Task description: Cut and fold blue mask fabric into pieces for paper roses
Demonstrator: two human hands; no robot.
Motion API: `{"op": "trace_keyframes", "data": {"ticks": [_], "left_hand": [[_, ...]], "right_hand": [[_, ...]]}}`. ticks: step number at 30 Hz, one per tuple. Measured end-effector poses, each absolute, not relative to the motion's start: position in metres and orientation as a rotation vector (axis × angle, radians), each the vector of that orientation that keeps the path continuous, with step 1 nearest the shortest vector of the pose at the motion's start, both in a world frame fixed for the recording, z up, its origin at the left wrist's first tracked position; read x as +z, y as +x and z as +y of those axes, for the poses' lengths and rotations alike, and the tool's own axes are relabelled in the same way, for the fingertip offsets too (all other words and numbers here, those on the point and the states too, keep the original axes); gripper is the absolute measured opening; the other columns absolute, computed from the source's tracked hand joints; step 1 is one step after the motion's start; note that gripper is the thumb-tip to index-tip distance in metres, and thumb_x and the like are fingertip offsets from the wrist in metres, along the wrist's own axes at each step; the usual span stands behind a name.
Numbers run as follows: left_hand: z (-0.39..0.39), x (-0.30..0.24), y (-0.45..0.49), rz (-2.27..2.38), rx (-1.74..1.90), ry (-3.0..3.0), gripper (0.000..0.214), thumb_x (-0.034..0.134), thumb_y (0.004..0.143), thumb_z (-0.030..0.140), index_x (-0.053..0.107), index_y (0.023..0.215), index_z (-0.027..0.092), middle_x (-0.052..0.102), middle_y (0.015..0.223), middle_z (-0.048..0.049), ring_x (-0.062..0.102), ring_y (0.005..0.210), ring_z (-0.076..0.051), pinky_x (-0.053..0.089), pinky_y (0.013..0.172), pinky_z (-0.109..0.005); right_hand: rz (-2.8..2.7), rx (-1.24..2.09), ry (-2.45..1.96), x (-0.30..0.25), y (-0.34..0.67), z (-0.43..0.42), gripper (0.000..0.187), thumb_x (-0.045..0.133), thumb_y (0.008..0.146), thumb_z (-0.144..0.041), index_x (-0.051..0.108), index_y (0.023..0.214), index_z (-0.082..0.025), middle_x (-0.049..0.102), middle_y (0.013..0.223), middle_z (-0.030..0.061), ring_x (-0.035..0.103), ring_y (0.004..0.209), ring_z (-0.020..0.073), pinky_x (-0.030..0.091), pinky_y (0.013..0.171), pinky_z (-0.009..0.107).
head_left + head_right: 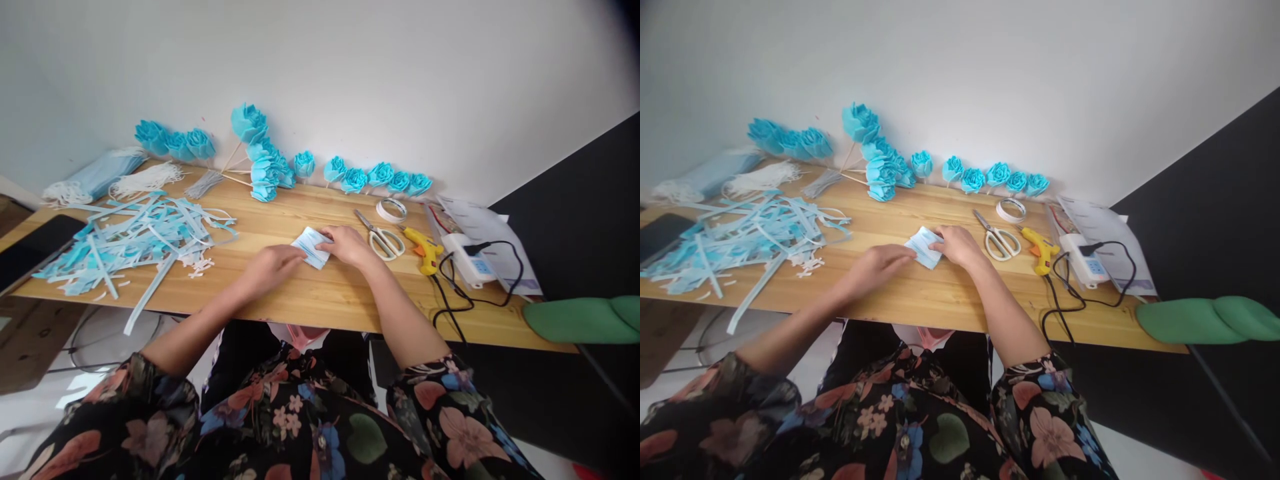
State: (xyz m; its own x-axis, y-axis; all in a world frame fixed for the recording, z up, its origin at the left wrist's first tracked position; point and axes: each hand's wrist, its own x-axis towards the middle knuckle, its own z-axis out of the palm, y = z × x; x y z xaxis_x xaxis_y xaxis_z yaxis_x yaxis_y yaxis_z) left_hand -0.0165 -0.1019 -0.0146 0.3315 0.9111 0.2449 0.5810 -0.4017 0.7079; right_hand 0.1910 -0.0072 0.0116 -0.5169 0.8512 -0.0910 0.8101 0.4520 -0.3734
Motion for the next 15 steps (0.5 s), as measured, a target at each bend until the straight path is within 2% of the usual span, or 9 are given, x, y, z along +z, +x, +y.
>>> {"op": "trace_keyframes", "data": {"ticks": [2, 4, 7, 10, 13, 15], "left_hand": [[-0.096, -0.014, -0.021, 1.387, 1.022, 1.858, 0.032, 0.048, 0.097, 0.037, 0.07, 0.11, 0.018, 0.074, 0.115, -0.0096, 0.069, 0.103, -0.022, 0.054, 0.094, -0.039], [-0.088, -0.016, -0.021, 1.449, 1.147, 1.722, 0.041, 0.056, 0.092, 0.043, 0.063, 0.123, 0.018, 0.068, 0.126, -0.0129, 0.067, 0.106, -0.024, 0.054, 0.092, -0.041], [-0.073, -0.024, -0.014, 1.461, 1.209, 1.681, 0.074, 0.07, 0.081, 0.049, 0.044, 0.145, 0.021, 0.055, 0.143, -0.0172, 0.06, 0.12, -0.029, 0.052, 0.095, -0.046], [-0.055, -0.031, -0.006, 1.452, 1.184, 1.716, 0.097, 0.079, 0.07, 0.051, 0.035, 0.151, 0.021, 0.047, 0.15, -0.0198, 0.054, 0.129, -0.034, 0.049, 0.1, -0.048], [-0.037, -0.03, -0.003, 1.41, 1.249, 1.656, 0.109, 0.084, 0.066, 0.046, 0.026, 0.155, 0.021, 0.055, 0.141, -0.0191, 0.06, 0.12, -0.032, 0.051, 0.098, -0.046], [-0.026, -0.025, -0.004, 1.286, 1.318, 1.627, 0.1, 0.079, 0.072, 0.042, 0.028, 0.154, 0.019, 0.065, 0.123, -0.0152, 0.067, 0.104, -0.027, 0.055, 0.091, -0.043]], "right_hand": [[-2.589, 0.609, -1.482, 0.013, 0.191, -0.008, 0.024, 0.07, 0.083, -0.029, 0.075, 0.104, -0.018, 0.076, 0.096, 0.0087, 0.066, 0.087, 0.0248, 0.041, 0.071, 0.031], [-2.563, 0.66, -1.431, 0.011, 0.191, -0.008, 0.019, 0.071, 0.08, -0.028, 0.075, 0.096, -0.019, 0.074, 0.086, 0.0058, 0.064, 0.077, 0.0218, 0.039, 0.066, 0.03], [-2.444, 0.759, -1.316, 0.003, 0.191, -0.006, 0.011, 0.068, 0.078, -0.026, 0.071, 0.085, -0.02, 0.069, 0.074, 0.001, 0.058, 0.067, 0.0169, 0.036, 0.063, 0.028], [-2.247, 0.912, -1.181, -0.004, 0.188, -0.004, 0.011, 0.066, 0.076, -0.029, 0.065, 0.08, -0.019, 0.066, 0.072, -0.001, 0.055, 0.067, 0.0155, 0.039, 0.064, 0.027], [-1.94, 1.188, -0.997, -0.007, 0.185, -0.002, 0.021, 0.068, 0.074, -0.033, 0.064, 0.088, -0.019, 0.069, 0.086, 0.0005, 0.061, 0.077, 0.0173, 0.047, 0.072, 0.029], [-1.743, 1.317, -0.895, -0.007, 0.185, 0.0, 0.027, 0.071, 0.072, -0.036, 0.062, 0.092, -0.021, 0.07, 0.093, 0.0011, 0.063, 0.084, 0.018, 0.05, 0.078, 0.03]]}}
